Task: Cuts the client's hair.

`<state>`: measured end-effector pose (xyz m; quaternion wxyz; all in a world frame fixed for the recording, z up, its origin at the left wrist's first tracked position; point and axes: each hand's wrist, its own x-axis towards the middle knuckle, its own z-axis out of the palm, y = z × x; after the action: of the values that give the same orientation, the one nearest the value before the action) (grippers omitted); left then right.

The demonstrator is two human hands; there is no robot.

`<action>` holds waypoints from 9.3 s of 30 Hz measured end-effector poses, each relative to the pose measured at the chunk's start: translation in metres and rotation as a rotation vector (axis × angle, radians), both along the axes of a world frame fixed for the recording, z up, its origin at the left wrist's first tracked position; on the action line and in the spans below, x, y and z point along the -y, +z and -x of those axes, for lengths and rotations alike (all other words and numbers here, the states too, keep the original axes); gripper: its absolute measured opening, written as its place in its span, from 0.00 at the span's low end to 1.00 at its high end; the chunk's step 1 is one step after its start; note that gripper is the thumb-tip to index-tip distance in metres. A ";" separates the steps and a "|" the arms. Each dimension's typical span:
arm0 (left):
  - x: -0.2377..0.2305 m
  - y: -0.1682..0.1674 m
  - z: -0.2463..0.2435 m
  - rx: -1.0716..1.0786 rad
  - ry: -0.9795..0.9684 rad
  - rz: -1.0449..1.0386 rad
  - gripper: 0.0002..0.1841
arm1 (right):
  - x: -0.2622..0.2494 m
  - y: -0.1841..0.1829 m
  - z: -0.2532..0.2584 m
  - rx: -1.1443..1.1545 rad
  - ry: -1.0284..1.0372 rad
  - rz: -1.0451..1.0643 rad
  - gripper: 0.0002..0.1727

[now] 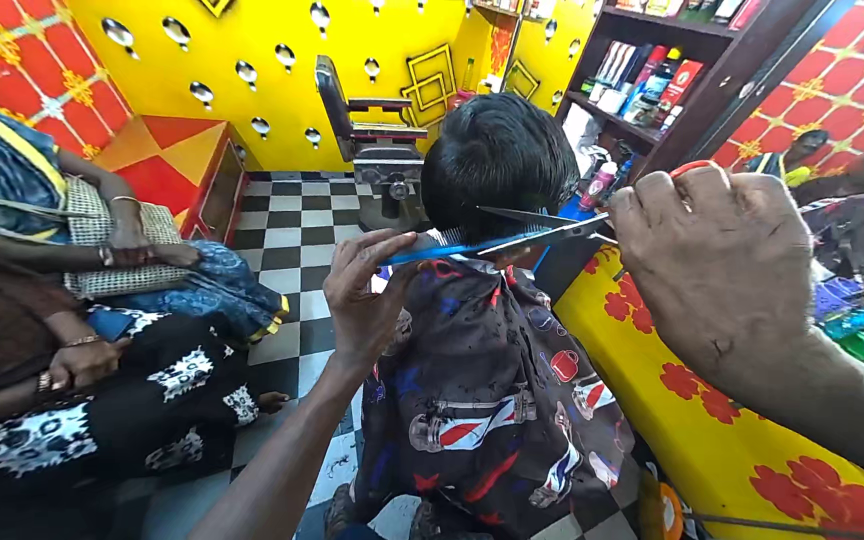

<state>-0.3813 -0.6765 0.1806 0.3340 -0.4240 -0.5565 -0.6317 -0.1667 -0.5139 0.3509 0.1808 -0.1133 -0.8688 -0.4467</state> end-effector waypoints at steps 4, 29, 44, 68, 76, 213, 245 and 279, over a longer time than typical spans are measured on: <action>0.004 0.003 -0.005 0.004 0.026 0.024 0.15 | 0.000 -0.004 0.010 0.013 0.010 0.017 0.11; 0.015 0.012 -0.007 -0.054 0.004 -0.021 0.17 | 0.000 -0.005 -0.008 -0.014 0.059 0.075 0.10; 0.049 0.074 -0.018 -0.162 0.137 0.483 0.14 | -0.064 -0.007 -0.031 -0.370 0.214 0.478 0.13; 0.032 0.097 0.000 -0.375 0.273 0.254 0.13 | -0.047 0.012 -0.004 -0.070 0.123 0.277 0.30; 0.034 0.098 -0.003 -0.365 0.265 0.244 0.13 | -0.036 0.018 -0.017 -0.032 0.110 0.254 0.16; -0.245 0.238 0.101 -1.320 -1.493 0.978 0.48 | 0.160 -0.141 0.300 -2.073 -0.597 0.076 0.13; -0.365 0.171 0.167 -1.494 -2.036 -0.176 0.18 | 0.154 -0.167 0.404 -1.701 -1.624 -0.225 0.13; -0.367 0.172 0.163 -1.081 -2.025 -0.607 0.14 | 0.119 -0.105 0.386 -1.004 -2.152 -0.206 0.14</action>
<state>-0.5444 -0.3091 0.3529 -0.0392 -0.7864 0.4176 -0.4535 -0.5530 -0.6334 0.2463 0.0413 -0.9310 -0.1199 -0.3423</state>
